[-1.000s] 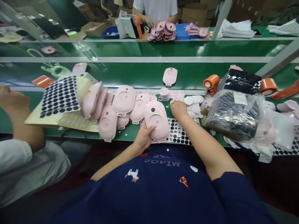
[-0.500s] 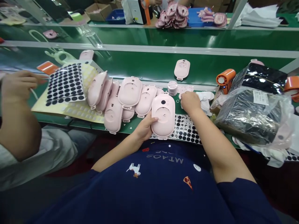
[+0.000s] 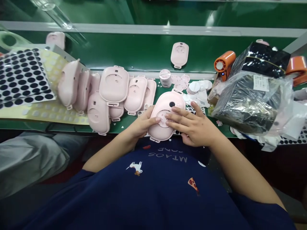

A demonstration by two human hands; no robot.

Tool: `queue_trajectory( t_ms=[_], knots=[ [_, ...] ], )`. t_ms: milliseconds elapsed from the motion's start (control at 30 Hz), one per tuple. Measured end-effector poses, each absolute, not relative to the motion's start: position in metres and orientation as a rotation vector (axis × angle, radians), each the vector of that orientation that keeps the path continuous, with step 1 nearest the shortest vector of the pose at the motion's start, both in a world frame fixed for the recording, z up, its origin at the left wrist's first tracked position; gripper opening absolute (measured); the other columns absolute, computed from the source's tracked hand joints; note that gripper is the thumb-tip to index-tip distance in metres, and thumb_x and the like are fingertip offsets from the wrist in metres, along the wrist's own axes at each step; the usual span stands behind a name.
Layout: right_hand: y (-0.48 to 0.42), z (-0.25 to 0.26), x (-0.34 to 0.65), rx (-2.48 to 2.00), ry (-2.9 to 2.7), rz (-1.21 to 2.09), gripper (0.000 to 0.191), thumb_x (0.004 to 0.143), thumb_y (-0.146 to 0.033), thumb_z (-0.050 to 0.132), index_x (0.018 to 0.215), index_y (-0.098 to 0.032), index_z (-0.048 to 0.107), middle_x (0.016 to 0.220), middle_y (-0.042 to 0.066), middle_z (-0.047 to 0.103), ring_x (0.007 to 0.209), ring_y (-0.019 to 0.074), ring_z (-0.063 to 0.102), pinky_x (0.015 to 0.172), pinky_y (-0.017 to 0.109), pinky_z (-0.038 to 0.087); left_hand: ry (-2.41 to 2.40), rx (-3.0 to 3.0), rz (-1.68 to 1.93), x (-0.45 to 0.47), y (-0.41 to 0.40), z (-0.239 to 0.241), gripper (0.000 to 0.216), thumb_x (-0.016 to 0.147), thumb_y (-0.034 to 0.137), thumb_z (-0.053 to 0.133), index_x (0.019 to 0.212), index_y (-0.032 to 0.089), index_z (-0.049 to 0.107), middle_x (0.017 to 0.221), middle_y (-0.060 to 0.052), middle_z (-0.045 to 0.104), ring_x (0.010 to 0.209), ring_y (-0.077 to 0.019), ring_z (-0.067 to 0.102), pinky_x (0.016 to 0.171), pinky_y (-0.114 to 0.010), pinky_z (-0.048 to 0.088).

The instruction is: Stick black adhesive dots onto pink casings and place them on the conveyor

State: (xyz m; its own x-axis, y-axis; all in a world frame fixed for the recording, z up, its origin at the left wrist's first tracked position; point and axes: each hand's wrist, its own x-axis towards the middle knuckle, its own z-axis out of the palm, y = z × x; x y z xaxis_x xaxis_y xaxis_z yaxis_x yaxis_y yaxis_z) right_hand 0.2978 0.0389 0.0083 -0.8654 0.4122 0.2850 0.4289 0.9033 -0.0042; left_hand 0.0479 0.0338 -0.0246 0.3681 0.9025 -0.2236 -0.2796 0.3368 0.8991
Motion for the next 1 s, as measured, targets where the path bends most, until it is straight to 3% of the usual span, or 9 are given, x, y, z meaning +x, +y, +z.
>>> queue_trajectory(
  t_ms=[133, 367, 500, 700, 867, 1000],
  knots=[
    [0.03, 0.014, 0.295, -0.714, -2.829, -0.182, 0.066, 0.086, -0.021, 0.056, 0.149, -0.034, 0.047, 0.152, -0.004, 0.056, 0.146, 0.0247, 0.046, 0.127, 0.05, 0.002, 0.941, 1.033, 0.883, 0.047, 0.032, -0.022, 0.072, 0.069, 0.047, 0.088, 0.127, 0.018, 0.059, 0.129, -0.012, 0.067, 0.121, -0.0325, 0.062, 0.102, -0.044, 0.05],
    [0.0, 0.012, 0.263, -0.936, -2.63, -0.391, 0.036, 0.097, -0.02, 0.055, 0.131, -0.022, 0.065, 0.136, 0.005, 0.07, 0.13, 0.0222, 0.057, 0.113, 0.041, 0.022, 1.064, 1.156, 0.984, 0.047, 0.029, -0.028, 0.063, 0.074, 0.047, 0.083, 0.124, 0.017, 0.061, 0.125, -0.011, 0.069, 0.118, -0.0311, 0.063, 0.104, -0.043, 0.049],
    [0.003, 0.01, 0.265, -0.906, -2.588, -0.32, 0.027, 0.1, -0.022, 0.053, 0.121, -0.027, 0.069, 0.13, 0.001, 0.073, 0.126, 0.0211, 0.06, 0.108, 0.042, 0.026, 1.081, 1.146, 1.011, 0.044, 0.026, -0.03, 0.059, 0.075, 0.044, 0.083, 0.124, 0.018, 0.063, 0.124, -0.01, 0.069, 0.118, -0.032, 0.062, 0.105, -0.044, 0.047],
    [0.011, 0.0, 0.267, -0.797, -2.429, -0.31, 0.014, 0.098, -0.019, 0.059, 0.096, -0.026, 0.071, 0.105, -0.002, 0.079, 0.1, 0.0174, 0.064, 0.092, 0.036, 0.038, 1.101, 1.271, 0.942, 0.05, 0.024, -0.026, 0.053, 0.075, 0.04, 0.082, 0.12, 0.018, 0.066, 0.12, -0.01, 0.07, 0.115, -0.0328, 0.063, 0.105, -0.046, 0.047],
    [0.005, -0.003, 0.277, -0.95, -2.438, -0.063, 0.016, 0.096, -0.021, 0.057, 0.089, -0.028, 0.07, 0.091, -0.001, 0.076, 0.089, 0.0193, 0.062, 0.086, 0.039, 0.039, 1.136, 1.299, 1.009, 0.041, 0.033, -0.029, 0.058, 0.073, 0.048, 0.084, 0.12, 0.018, 0.065, 0.12, -0.01, 0.071, 0.114, -0.032, 0.065, 0.104, -0.046, 0.049],
    [-0.005, -0.01, 0.306, -1.106, -2.563, 0.326, 0.018, 0.092, -0.017, 0.054, 0.09, -0.024, 0.07, 0.087, 0.002, 0.073, 0.084, 0.0196, 0.063, 0.079, 0.037, 0.044, 1.142, 1.127, 1.442, 0.008, 0.05, -0.031, 0.062, 0.067, 0.051, 0.087, 0.117, 0.023, 0.064, 0.112, -0.006, 0.072, 0.113, -0.0279, 0.067, 0.104, -0.042, 0.052]
  ],
)
